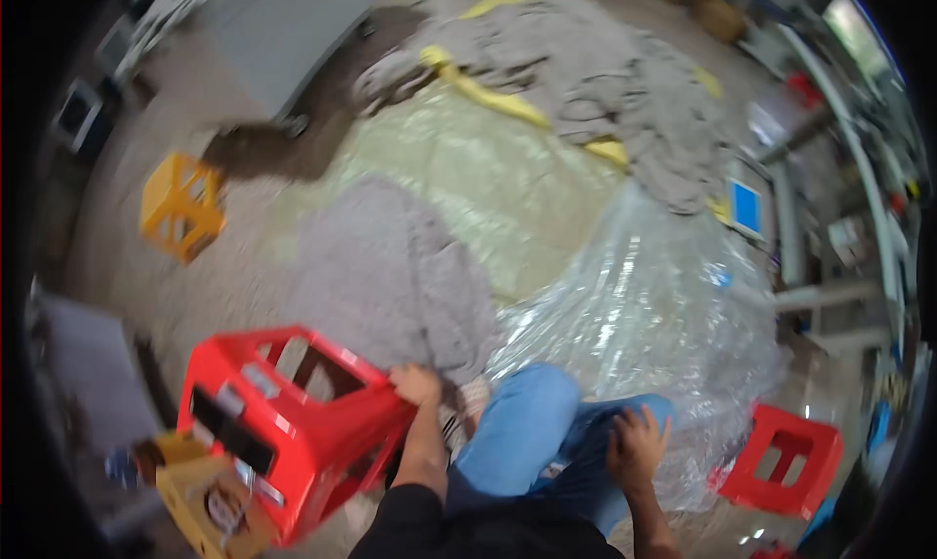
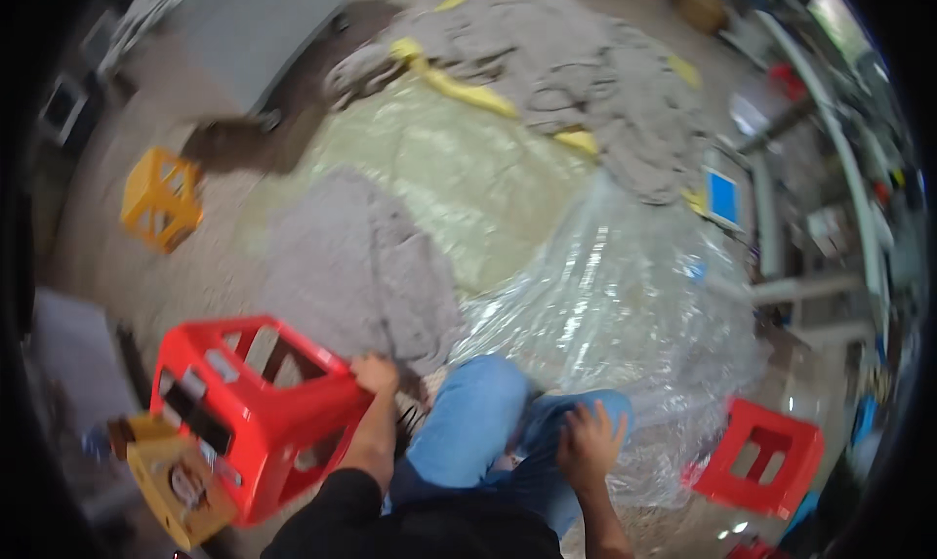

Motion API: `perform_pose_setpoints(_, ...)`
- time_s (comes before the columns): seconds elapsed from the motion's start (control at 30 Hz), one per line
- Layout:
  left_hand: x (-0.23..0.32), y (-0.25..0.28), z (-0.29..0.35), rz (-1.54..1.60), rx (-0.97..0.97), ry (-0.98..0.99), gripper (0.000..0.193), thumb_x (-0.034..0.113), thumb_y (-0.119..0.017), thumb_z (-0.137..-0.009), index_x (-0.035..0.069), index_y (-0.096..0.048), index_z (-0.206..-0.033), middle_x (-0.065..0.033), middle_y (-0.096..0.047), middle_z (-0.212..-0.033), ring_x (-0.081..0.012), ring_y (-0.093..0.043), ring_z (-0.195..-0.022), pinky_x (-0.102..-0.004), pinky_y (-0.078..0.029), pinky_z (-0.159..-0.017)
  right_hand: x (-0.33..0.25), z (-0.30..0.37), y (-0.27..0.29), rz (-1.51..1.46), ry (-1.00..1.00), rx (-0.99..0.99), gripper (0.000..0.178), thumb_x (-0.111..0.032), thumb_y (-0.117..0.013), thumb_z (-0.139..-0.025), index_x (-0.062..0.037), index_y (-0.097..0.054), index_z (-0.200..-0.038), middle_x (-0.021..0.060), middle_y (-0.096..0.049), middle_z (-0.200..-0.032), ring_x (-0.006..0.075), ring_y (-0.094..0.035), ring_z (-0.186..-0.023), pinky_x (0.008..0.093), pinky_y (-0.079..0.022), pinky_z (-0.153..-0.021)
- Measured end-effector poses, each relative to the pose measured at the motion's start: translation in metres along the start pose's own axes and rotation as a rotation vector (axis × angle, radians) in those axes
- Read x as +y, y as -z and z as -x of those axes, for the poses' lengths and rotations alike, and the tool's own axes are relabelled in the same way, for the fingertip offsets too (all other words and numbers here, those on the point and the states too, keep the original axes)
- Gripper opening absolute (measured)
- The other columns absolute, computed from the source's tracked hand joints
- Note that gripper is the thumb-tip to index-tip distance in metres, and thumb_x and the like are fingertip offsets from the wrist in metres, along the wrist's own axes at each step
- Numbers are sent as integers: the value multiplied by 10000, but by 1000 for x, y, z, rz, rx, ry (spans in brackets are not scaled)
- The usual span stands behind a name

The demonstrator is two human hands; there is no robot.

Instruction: Folding and inspecting pieces of grey fabric on a factory floor.

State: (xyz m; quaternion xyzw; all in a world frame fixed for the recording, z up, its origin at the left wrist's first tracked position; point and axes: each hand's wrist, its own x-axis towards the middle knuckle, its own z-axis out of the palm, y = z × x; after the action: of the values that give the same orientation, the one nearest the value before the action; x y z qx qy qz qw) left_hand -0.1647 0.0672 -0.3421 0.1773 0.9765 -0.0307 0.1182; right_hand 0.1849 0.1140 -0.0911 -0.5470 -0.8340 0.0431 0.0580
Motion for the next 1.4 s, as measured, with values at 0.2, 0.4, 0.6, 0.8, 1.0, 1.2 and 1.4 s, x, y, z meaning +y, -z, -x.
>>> perform_pose_setpoints(0.2, 12, 13, -24, 1071, 200, 20, 422, 66, -484, -891, -134, -375, -1246, -308, -452, -1239, -392, -453, -1147, -401, -345, -1000, 5, 3, 0, -47, 2, 93, 252, -176, -673, -731, -135, -656, -979, 25, -595, -1115, 223, -436, -1210, 584, -205, -1040)
perform_pose_setpoints(0.4, 6, 190, -24, 1870, 16, -83, 225, 261, -495, -955, 38, -518, -949, -56, -558, -900, -151, -520, -793, -297, -440, -725, 1, -5, 5, -158, 28, 178, 219, -178, -645, -766, -131, -659, -980, 27, -608, -1076, 224, -513, -1114, 538, -263, -1018)
perform_pose_setpoints(0.6, -39, 382, 72, 1978, -210, -1034, 306, 310, -509, -935, 26, -518, -1049, -100, -604, -945, -173, -603, -793, -299, -501, -732, -75, -81, 44, -779, 292, 435, 444, -47, -617, -765, -54, -553, -1204, 150, -489, -1292, 320, -497, -1153, 384, -407, -964)
perform_pose_setpoints(0.8, -26, 450, 153, 1255, 1145, -931, 412, 308, -570, -831, -73, -530, -985, -162, -555, -934, -205, -529, -792, -316, -430, -681, -142, -122, 113, -1132, 921, 15, 658, -240, -672, -723, -72, -429, -1310, 130, -428, -1349, 287, -387, -1269, 484, -242, -1077)
perform_pose_setpoints(1.0, -36, 559, 163, 1127, 893, -1716, 268, 128, -515, -915, -23, -499, -1137, -122, -556, -922, -176, -568, -803, -261, -483, -680, -86, -72, 199, -1564, 466, -38, 378, -66, -672, -688, -18, -594, -1055, 38, -615, -1017, 121, -554, -955, 272, -438, -870)
perform_pose_setpoints(1.2, -28, 651, 192, 1708, -41, -1658, 207, 242, -523, -929, 47, -519, -1001, -64, -602, -833, -133, -622, -778, -277, -510, -628, -34, 19, 311, -1665, 546, -46, 453, -72, -675, -755, 0, -524, -1176, 27, -582, -1038, 119, -533, -1019, 261, -399, -907)
perform_pose_setpoints(1.4, 57, 636, 192, 1343, -28, -1719, 196, 251, -604, -876, 61, -649, -869, 1, -612, -815, -83, -558, -755, -216, -449, -698, -47, 88, 270, -1583, 243, 123, 514, -66, -680, -775, 34, -472, -1234, 68, -558, -1113, 137, -500, -1083, 270, -370, -952)
